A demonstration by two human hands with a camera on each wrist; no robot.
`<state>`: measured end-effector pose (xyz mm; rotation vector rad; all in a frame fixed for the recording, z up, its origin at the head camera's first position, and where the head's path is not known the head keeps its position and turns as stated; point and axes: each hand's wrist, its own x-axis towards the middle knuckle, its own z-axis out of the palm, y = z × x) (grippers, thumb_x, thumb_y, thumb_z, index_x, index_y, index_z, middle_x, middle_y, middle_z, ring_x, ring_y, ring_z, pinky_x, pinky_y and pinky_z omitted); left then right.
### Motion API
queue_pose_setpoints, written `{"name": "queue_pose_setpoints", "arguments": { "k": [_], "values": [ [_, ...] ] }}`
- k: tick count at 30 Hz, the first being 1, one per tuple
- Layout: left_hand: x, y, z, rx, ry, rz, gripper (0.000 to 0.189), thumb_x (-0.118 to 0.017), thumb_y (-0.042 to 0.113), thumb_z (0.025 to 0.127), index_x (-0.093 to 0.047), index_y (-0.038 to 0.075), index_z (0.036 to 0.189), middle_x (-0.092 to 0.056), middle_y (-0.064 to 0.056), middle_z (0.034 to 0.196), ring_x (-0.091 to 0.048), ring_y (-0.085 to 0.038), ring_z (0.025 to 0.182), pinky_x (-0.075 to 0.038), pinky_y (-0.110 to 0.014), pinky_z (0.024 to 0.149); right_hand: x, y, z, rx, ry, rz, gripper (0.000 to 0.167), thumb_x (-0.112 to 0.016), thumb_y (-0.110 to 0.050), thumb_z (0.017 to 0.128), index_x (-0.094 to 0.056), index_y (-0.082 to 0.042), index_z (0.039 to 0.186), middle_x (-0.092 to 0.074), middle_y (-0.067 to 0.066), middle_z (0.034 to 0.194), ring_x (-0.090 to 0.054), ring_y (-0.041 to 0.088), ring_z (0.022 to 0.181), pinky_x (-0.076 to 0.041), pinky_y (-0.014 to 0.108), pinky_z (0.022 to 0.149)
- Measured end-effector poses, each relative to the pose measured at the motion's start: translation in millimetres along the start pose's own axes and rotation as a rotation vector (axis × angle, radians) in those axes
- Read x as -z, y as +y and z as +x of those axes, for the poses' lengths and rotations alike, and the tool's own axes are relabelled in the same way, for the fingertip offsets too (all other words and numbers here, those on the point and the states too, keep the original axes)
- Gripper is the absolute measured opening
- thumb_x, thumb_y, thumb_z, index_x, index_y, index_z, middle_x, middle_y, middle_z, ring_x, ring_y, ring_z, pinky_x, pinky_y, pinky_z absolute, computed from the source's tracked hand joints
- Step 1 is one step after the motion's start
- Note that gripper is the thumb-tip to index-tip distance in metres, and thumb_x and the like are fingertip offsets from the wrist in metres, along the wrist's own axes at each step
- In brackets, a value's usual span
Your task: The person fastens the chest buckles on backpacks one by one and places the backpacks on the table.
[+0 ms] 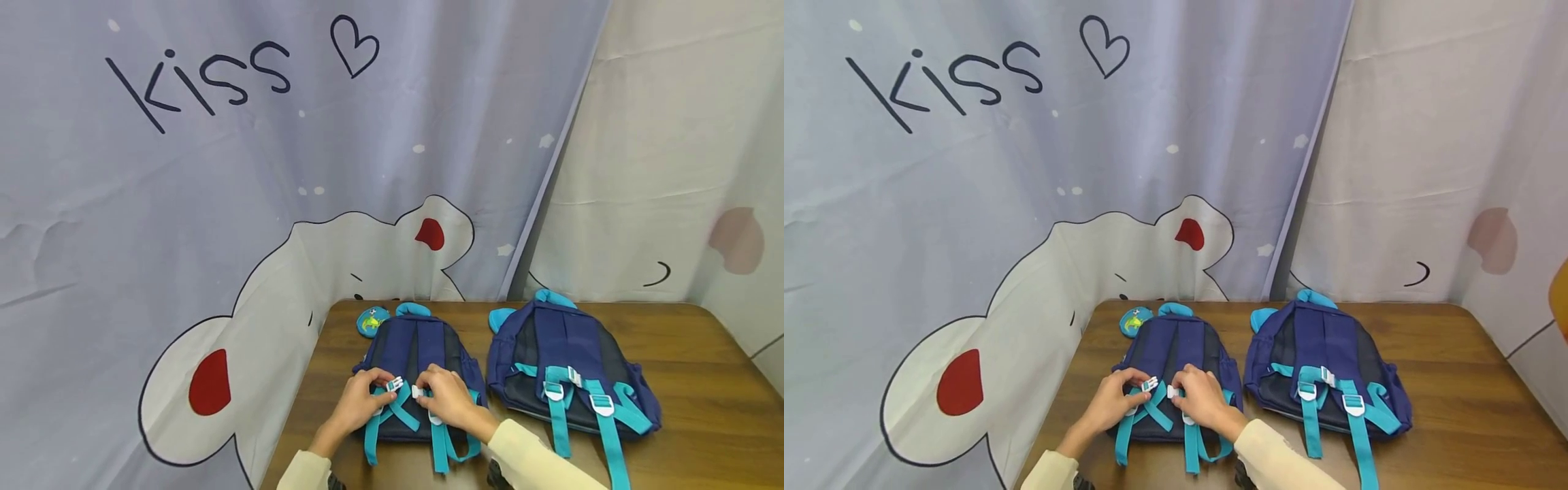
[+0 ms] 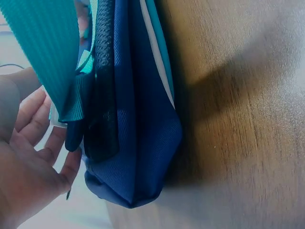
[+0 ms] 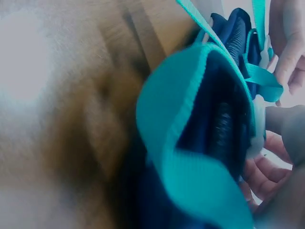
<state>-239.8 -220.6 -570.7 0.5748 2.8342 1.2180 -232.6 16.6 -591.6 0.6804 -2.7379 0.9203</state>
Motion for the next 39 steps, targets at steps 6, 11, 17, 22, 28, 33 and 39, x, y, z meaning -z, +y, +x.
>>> {"name": "queue_pose_setpoints", "arguments": {
  "k": [6,11,17,22,28,33,39],
  "values": [
    [-2.5,4.3,1.5,-0.054,0.019,0.065,0.024,-0.087,0.020,0.088,-0.079,0.020,0.111,-0.075,0.008,0.101,-0.061,-0.020,0.096,-0.043,-0.038,0.088,13.8,-4.4,5.5,0.101,0.017,-0.086,0.012,-0.082,-0.016,0.089,-0.073,-0.016,0.096,-0.066,-0.004,0.086,-0.061,0.009,0.071,-0.050,0.029,0.065],
    [-3.4,6.1,0.4,-0.075,0.049,0.075,0.026,-0.088,0.020,0.087,-0.080,0.022,0.112,-0.075,0.010,0.100,-0.060,-0.019,0.096,-0.041,-0.046,0.094,21.1,-13.9,10.9,0.139,0.033,-0.185,0.012,-0.082,-0.017,0.087,-0.076,-0.016,0.098,-0.063,-0.003,0.083,-0.048,0.007,0.058,-0.039,0.023,0.054],
    [-1.5,8.5,-1.1,-0.088,0.089,0.081,0.027,-0.089,0.019,0.086,-0.081,0.022,0.111,-0.075,0.011,0.099,-0.061,-0.021,0.097,-0.041,-0.048,0.096,21.9,-23.5,20.2,0.123,0.018,-0.240,0.014,-0.084,-0.019,0.086,-0.080,-0.015,0.099,-0.061,0.000,0.083,-0.048,0.011,0.055,-0.038,0.025,0.052],
    [0.0,7.3,-2.5,-0.082,0.093,0.096,0.027,-0.090,0.018,0.085,-0.081,0.022,0.110,-0.075,0.011,0.098,-0.061,-0.021,0.098,-0.041,-0.050,0.097,19.0,-24.9,22.0,0.125,-0.003,-0.248,0.015,-0.085,-0.021,0.086,-0.080,-0.016,0.099,-0.062,0.000,0.084,-0.048,0.012,0.055,-0.037,0.025,0.052],
    [-1.3,12.4,4.0,-0.146,0.083,0.204,0.025,-0.091,0.019,0.084,-0.082,0.022,0.107,-0.078,0.009,0.100,-0.062,-0.018,0.098,-0.043,-0.050,0.096,22.3,-23.2,21.3,0.106,-0.027,-0.261,0.015,-0.086,-0.024,0.087,-0.081,-0.017,0.099,-0.062,0.000,0.085,-0.048,0.012,0.056,-0.039,0.024,0.053],
    [-5.9,19.4,8.6,-0.178,0.030,0.292,0.022,-0.088,0.026,0.088,-0.082,0.023,0.109,-0.079,0.009,0.105,-0.061,-0.014,0.099,-0.043,-0.049,0.095,25.6,-24.0,18.2,0.081,-0.067,-0.268,0.016,-0.087,-0.022,0.087,-0.081,-0.017,0.101,-0.063,0.001,0.086,-0.051,0.012,0.055,-0.042,0.024,0.052],
    [-8.3,18.0,6.0,-0.168,0.034,0.286,0.024,-0.090,0.021,0.085,-0.083,0.021,0.107,-0.079,0.008,0.102,-0.062,-0.015,0.098,-0.043,-0.049,0.094,28.4,-27.7,17.9,0.013,-0.157,-0.151,0.025,-0.087,-0.012,0.083,-0.081,-0.013,0.107,-0.065,0.002,0.090,-0.056,0.013,0.066,-0.044,0.025,0.055]
  ]
}}
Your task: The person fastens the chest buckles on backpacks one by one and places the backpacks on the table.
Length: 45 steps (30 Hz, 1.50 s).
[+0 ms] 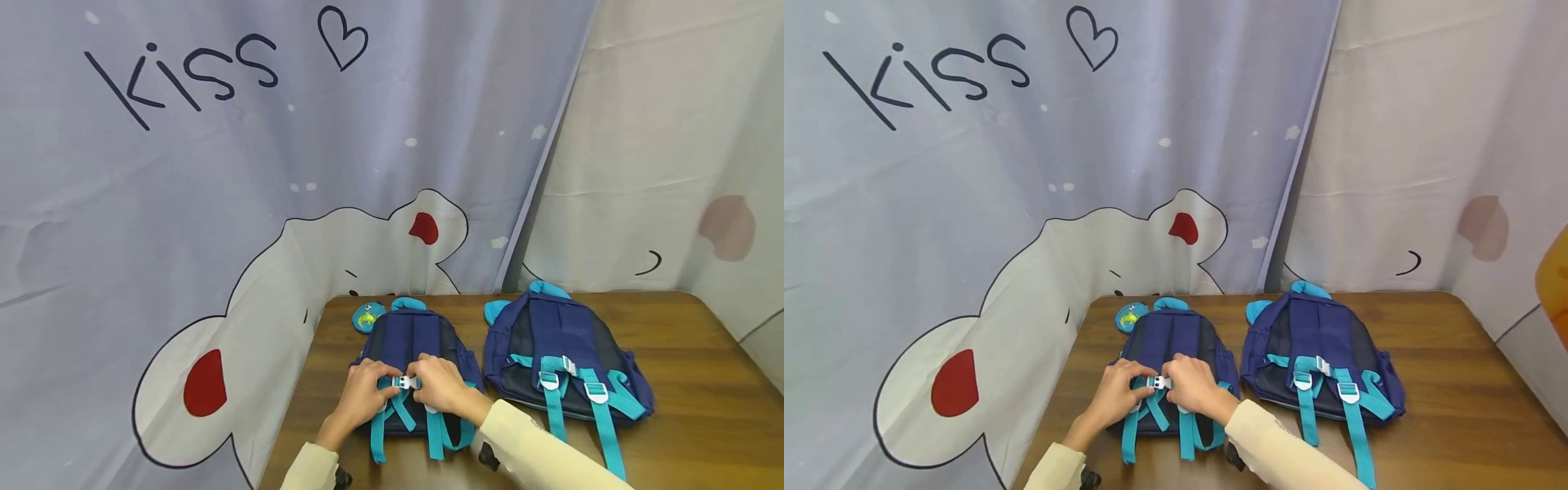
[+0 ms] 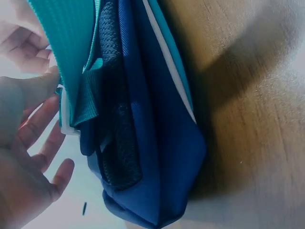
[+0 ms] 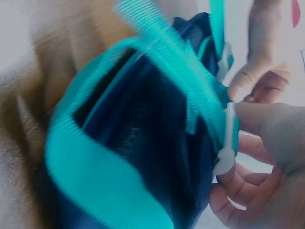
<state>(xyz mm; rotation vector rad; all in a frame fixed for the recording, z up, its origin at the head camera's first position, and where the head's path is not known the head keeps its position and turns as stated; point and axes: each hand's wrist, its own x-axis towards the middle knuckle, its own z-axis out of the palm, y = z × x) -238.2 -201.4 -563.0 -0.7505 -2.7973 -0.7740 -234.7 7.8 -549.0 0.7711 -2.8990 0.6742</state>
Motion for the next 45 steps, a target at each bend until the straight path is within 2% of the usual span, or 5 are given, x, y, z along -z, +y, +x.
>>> {"name": "queue_pose_setpoints", "arguments": {
  "k": [9,17,33,41,45],
  "values": [
    [-3.0,-6.0,-7.3,0.031,-0.035,-0.040,0.024,-0.091,0.017,0.083,-0.084,0.018,0.106,-0.079,0.007,0.098,-0.065,-0.015,0.098,-0.041,-0.051,0.098,1.0,-6.6,3.4,0.039,-0.034,-0.024,0.040,-0.083,-0.001,0.081,-0.079,-0.011,0.120,-0.078,0.005,0.102,-0.066,0.014,0.068,-0.046,0.023,0.053],
    [0.4,-5.8,-2.6,0.036,-0.045,-0.019,0.023,-0.091,0.018,0.083,-0.085,0.015,0.105,-0.080,0.007,0.094,-0.067,-0.017,0.097,-0.042,-0.056,0.102,3.1,-11.2,9.8,0.102,-0.012,-0.092,0.041,-0.079,0.005,0.085,-0.076,-0.012,0.122,-0.072,0.004,0.079,-0.050,0.010,0.052,-0.036,0.023,0.045],
    [-12.6,6.8,1.3,0.005,-0.075,0.059,0.015,-0.091,0.024,0.082,-0.081,0.018,0.092,-0.073,0.008,0.083,-0.063,-0.014,0.088,-0.043,-0.052,0.098,-5.0,-9.5,0.7,0.124,-0.008,-0.206,0.026,-0.081,0.003,0.085,-0.071,-0.015,0.100,-0.056,0.001,0.061,-0.054,0.016,0.051,-0.041,0.024,0.047],
    [-3.2,-1.8,-2.9,0.020,-0.106,-0.002,0.023,-0.091,0.028,0.084,-0.082,0.022,0.105,-0.078,0.010,0.100,-0.068,-0.017,0.103,-0.042,-0.054,0.101,5.3,3.9,-10.0,0.184,-0.076,-0.240,0.030,-0.087,-0.027,0.088,-0.075,-0.019,0.115,-0.074,-0.002,0.086,-0.066,0.012,0.068,-0.051,0.028,0.059],
    [1.2,-5.1,-6.9,0.028,0.001,-0.046,0.023,-0.089,0.023,0.086,-0.082,0.020,0.107,-0.080,0.005,0.108,-0.069,-0.022,0.108,-0.044,-0.056,0.100,16.4,22.7,-29.2,0.211,-0.041,-0.253,0.033,-0.081,-0.036,0.094,-0.077,-0.017,0.120,-0.078,-0.001,0.101,-0.068,0.016,0.086,-0.052,0.034,0.072]
  ]
}}
